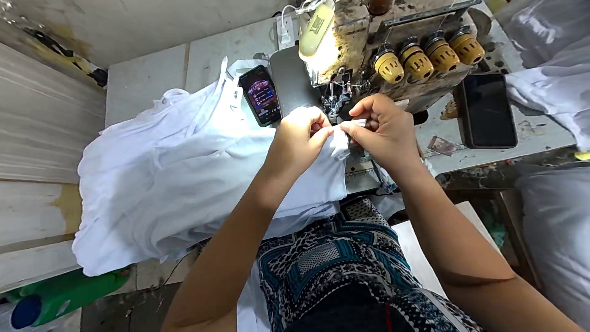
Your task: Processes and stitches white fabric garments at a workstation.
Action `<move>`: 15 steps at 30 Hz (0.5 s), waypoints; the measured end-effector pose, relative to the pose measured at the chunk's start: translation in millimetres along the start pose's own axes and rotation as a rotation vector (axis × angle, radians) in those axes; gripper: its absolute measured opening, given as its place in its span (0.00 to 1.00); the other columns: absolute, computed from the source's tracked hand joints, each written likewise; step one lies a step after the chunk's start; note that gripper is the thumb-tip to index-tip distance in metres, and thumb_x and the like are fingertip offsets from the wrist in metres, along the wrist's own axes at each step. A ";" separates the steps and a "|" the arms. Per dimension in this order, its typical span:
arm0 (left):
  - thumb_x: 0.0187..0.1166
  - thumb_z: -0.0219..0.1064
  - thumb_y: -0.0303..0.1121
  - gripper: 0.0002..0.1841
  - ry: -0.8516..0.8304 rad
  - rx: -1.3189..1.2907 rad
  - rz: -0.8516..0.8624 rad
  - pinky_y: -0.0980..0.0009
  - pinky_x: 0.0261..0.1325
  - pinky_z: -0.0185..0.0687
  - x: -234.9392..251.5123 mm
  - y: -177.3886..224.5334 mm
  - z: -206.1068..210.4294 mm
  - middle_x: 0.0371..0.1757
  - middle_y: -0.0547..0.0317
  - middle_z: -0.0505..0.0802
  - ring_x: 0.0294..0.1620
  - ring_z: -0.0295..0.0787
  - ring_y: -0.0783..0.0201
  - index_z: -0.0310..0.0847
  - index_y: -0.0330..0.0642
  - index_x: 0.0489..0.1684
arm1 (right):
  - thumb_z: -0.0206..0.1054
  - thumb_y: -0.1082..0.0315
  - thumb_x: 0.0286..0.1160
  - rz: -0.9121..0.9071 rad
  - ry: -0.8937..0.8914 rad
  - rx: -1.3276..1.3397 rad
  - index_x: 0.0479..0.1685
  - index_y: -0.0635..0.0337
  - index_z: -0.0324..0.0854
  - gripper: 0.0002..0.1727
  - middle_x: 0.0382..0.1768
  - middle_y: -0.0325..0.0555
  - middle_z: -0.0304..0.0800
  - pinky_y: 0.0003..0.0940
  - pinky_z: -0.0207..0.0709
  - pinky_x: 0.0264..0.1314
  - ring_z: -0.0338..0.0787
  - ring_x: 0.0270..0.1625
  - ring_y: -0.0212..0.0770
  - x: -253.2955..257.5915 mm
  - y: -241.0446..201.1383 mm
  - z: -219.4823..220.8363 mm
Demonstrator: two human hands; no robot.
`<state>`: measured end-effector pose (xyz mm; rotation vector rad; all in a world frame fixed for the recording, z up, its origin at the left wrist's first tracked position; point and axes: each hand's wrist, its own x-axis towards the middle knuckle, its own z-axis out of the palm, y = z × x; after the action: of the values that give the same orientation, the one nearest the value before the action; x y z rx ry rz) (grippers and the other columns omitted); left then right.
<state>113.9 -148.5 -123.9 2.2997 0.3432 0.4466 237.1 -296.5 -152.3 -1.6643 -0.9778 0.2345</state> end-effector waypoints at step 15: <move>0.79 0.62 0.34 0.13 -0.146 0.291 -0.185 0.61 0.32 0.69 39.1 2.8 -8.1 0.23 0.58 0.80 0.29 0.78 0.61 0.79 0.40 0.22 | 0.65 0.72 0.77 -0.130 0.186 -0.477 0.46 0.65 0.81 0.06 0.30 0.50 0.90 0.42 0.79 0.25 0.88 0.25 0.45 6.1 10.8 21.5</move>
<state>146.1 -130.6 -108.3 2.5345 0.5732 0.1409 233.0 -277.0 -167.2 -1.9984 -1.0474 -0.2582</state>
